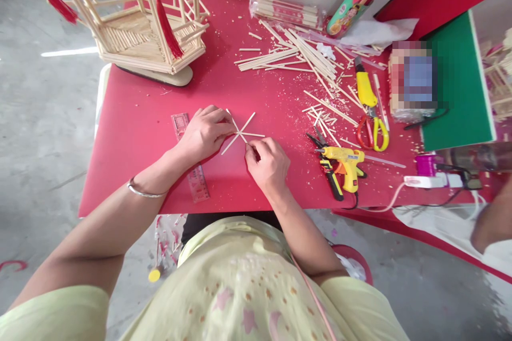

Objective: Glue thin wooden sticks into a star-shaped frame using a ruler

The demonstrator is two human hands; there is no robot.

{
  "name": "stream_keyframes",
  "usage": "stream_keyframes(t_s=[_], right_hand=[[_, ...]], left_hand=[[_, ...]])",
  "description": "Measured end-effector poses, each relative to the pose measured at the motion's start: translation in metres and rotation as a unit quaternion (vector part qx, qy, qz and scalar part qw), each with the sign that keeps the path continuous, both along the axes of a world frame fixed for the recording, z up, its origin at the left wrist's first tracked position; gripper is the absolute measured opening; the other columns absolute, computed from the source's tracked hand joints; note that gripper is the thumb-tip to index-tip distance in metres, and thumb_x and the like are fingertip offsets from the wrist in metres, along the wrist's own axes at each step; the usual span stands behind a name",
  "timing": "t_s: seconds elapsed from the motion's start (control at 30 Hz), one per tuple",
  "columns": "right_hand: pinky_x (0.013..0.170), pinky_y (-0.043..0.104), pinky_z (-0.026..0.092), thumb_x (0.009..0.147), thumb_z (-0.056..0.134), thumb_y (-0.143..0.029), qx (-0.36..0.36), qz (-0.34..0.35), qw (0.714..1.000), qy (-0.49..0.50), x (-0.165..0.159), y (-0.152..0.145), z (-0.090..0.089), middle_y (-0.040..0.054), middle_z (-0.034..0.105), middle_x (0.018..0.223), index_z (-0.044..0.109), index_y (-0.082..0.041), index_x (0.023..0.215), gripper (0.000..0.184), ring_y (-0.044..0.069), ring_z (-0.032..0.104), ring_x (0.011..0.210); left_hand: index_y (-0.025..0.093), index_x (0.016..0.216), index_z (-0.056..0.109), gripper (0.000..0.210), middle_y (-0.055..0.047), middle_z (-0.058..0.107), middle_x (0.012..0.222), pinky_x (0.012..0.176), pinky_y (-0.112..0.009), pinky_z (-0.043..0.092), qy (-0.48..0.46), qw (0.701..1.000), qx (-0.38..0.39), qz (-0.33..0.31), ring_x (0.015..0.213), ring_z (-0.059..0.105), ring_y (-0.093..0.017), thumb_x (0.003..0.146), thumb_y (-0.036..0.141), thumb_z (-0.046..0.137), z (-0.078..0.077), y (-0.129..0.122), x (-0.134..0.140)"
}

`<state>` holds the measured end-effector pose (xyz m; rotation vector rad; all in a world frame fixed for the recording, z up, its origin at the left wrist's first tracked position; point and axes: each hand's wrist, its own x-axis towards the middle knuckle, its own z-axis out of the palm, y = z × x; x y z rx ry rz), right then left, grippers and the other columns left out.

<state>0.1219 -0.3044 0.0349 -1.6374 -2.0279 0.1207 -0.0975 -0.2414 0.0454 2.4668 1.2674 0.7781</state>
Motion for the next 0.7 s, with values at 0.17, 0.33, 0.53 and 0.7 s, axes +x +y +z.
stream_keyframes(t_s=[0.17,0.33,0.53,0.7], right_hand=[[0.074,0.030,0.045,0.105,0.064,-0.029,-0.010,-0.002,1.000,0.002,0.0004,-0.0001,0.0001,0.0055,0.075,0.098,0.079,-0.024,0.100,0.017,0.019,0.069,0.091],[0.074,0.030,0.046,0.105,0.064,-0.028,-0.009,0.000,1.000,0.002,-0.0001,0.0005,0.0008,0.0053,0.076,0.098,0.080,-0.024,0.100,0.017,0.019,0.069,0.092],[0.076,0.031,0.047,0.106,0.063,-0.028,-0.028,0.003,1.000,0.003,0.0001,0.0000,0.0000,0.0066,0.075,0.100,0.079,-0.024,0.102,0.017,0.020,0.069,0.095],[0.075,0.031,0.046,0.106,0.064,-0.028,-0.018,0.003,1.000,-0.003,0.0007,-0.0003,-0.0005,0.0056,0.076,0.099,0.079,-0.024,0.101,0.016,0.020,0.070,0.094]], left_hand=[[0.025,0.103,0.086,0.035,-0.011,0.077,0.108,0.090,-0.045,0.048,0.002,1.000,-0.001,0.003,0.100,0.061,-0.027,0.105,0.024,0.051,0.0010,-0.0005,0.0007],[0.026,0.104,0.086,0.036,-0.011,0.077,0.109,0.091,-0.045,0.048,0.002,1.000,-0.005,0.002,0.100,0.061,-0.027,0.105,0.025,0.050,0.0005,0.0000,-0.0001],[0.026,0.103,0.086,0.035,-0.011,0.077,0.110,0.092,-0.046,0.048,-0.003,1.000,-0.011,0.002,0.101,0.061,-0.027,0.105,0.026,0.051,0.0008,0.0001,0.0001],[0.025,0.102,0.085,0.035,-0.011,0.077,0.110,0.092,-0.047,0.048,-0.003,1.000,-0.013,0.004,0.100,0.061,-0.027,0.105,0.028,0.050,0.0024,-0.0003,0.0011]])
